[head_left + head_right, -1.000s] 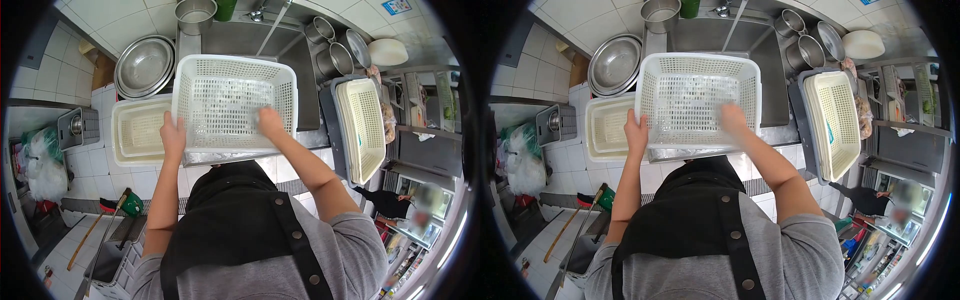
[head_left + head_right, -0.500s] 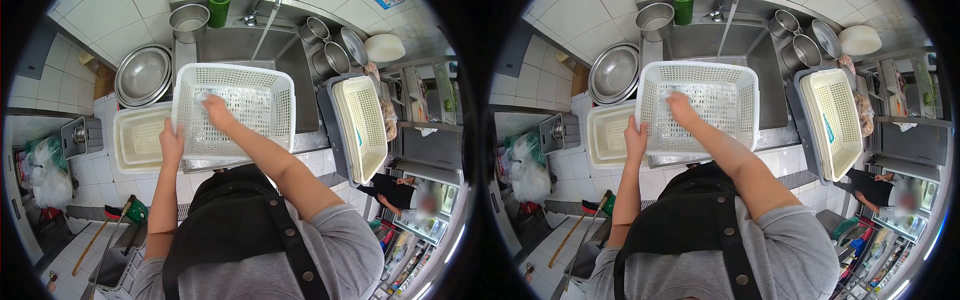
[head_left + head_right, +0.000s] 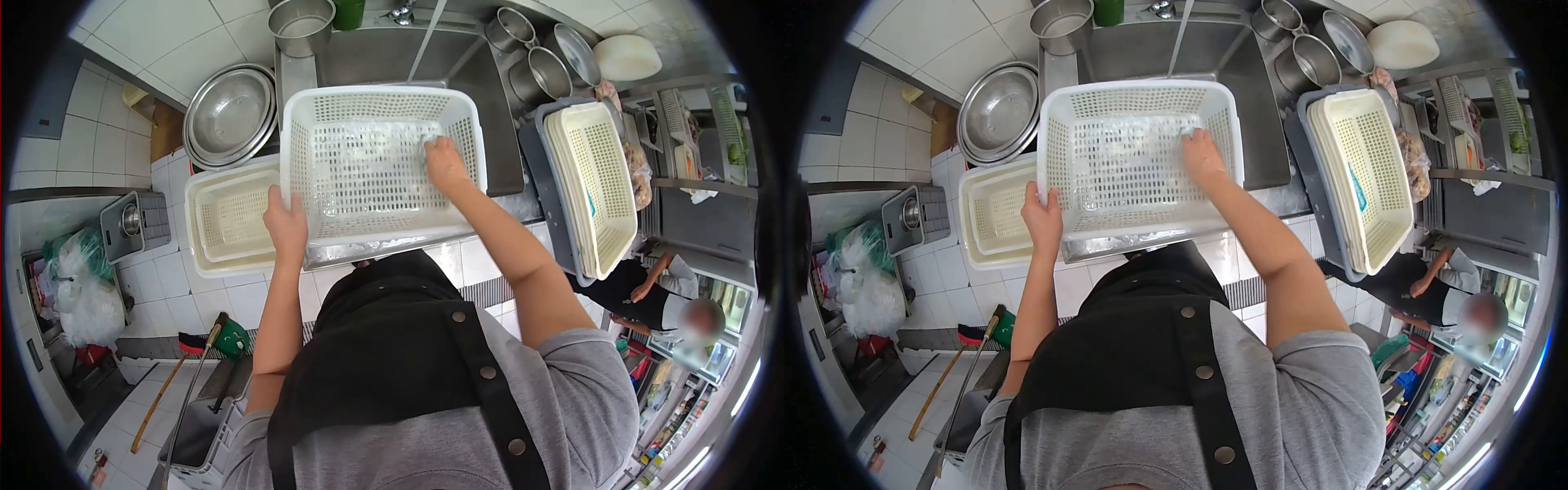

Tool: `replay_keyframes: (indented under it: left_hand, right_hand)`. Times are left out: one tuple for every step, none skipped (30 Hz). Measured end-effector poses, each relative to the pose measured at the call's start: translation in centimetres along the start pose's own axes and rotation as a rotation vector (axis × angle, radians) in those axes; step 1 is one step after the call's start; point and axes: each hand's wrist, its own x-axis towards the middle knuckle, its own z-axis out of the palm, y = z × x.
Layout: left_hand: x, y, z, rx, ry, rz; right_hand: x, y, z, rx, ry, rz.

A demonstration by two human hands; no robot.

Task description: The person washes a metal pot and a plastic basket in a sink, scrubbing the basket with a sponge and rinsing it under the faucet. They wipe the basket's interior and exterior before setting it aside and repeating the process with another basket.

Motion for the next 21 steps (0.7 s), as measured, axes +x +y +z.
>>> replay_keyframes:
  left_hand:
    - [0.0,0.2,0.0,0.003,-0.009,-0.003]
    - [0.1,0.3,-0.2,-0.005,-0.012,-0.021]
    - [0.2,0.3,-0.3,-0.015,-0.013,-0.038]
    - [0.0,0.1,0.0,-0.011,-0.018,-0.042]
    - [-0.1,-0.1,0.3,0.006,0.020,-0.022]
    - [-0.2,-0.3,0.4,0.022,0.057,0.001]
    - [-0.1,-0.1,0.2,0.029,0.051,0.005]
    - [0.0,0.4,0.1,0.018,0.058,0.014]
    - [0.1,0.7,0.2,0.004,0.064,0.025]
    - [0.0,0.9,0.5,0.005,0.056,0.035]
    - [0.0,1.1,1.0,0.029,0.065,0.052]
    - [0.0,1.4,1.6,0.049,0.074,0.069]
    - [-0.1,1.5,2.1,0.043,0.069,0.079]
    - [0.0,1.5,2.4,0.060,0.067,0.066]
    - [0.1,1.5,2.5,0.082,0.068,0.055]
    - [0.0,1.6,2.6,0.085,0.071,0.066]
    - [-0.1,1.6,2.7,0.061,0.080,0.080]
    - [-0.2,1.6,2.7,0.035,0.095,0.091]
    - [-0.1,1.6,2.4,0.036,0.113,0.090]
    - [0.0,1.4,1.8,0.005,0.079,0.037]
    - [0.1,1.2,1.4,-0.026,0.051,-0.015]
  right_hand:
    - [-1.7,0.6,-2.0,0.056,-0.024,-0.121]
    - [-2.9,1.0,-2.9,0.112,-0.047,-0.240]
    - [-3.6,1.4,-2.2,0.111,-0.055,-0.237]
    - [-4.2,1.4,-1.7,0.138,-0.203,-0.218]
    - [-4.9,1.3,-1.1,0.169,-0.350,-0.198]
    - [-5.6,0.8,-0.3,0.179,-0.353,-0.195]
    - [-6.2,-1.4,-1.1,0.244,-0.385,-0.168]
    - [-6.5,-3.5,-1.4,0.306,-0.413,-0.142]
    - [-6.3,-6.0,-0.8,0.375,-0.430,-0.186]
    - [-6.5,-9.2,-2.3,0.451,-0.370,-0.251]
    - [-6.0,-12.2,-2.9,0.511,-0.480,-0.230]
    - [-6.0,-14.9,-3.4,0.560,-0.398,-0.327]
    - [-6.7,-17.4,-3.1,0.633,-0.228,-0.309]
    - [-7.2,-18.6,-2.9,0.702,-0.054,-0.297]
    - [-7.5,-17.8,-3.2,0.704,-0.043,-0.298]
    - [-8.1,-15.9,-3.4,0.722,-0.016,-0.298]
    - [-8.6,-13.7,-3.8,0.736,0.007,-0.301]
    - [-9.1,-10.6,-3.9,0.690,0.028,-0.242]
    - [-9.6,-7.0,-3.9,0.644,0.046,-0.189]
    - [-10.0,-3.4,-3.9,0.514,0.055,-0.167]
    - [-10.4,0.1,-3.7,0.449,0.261,-0.239]
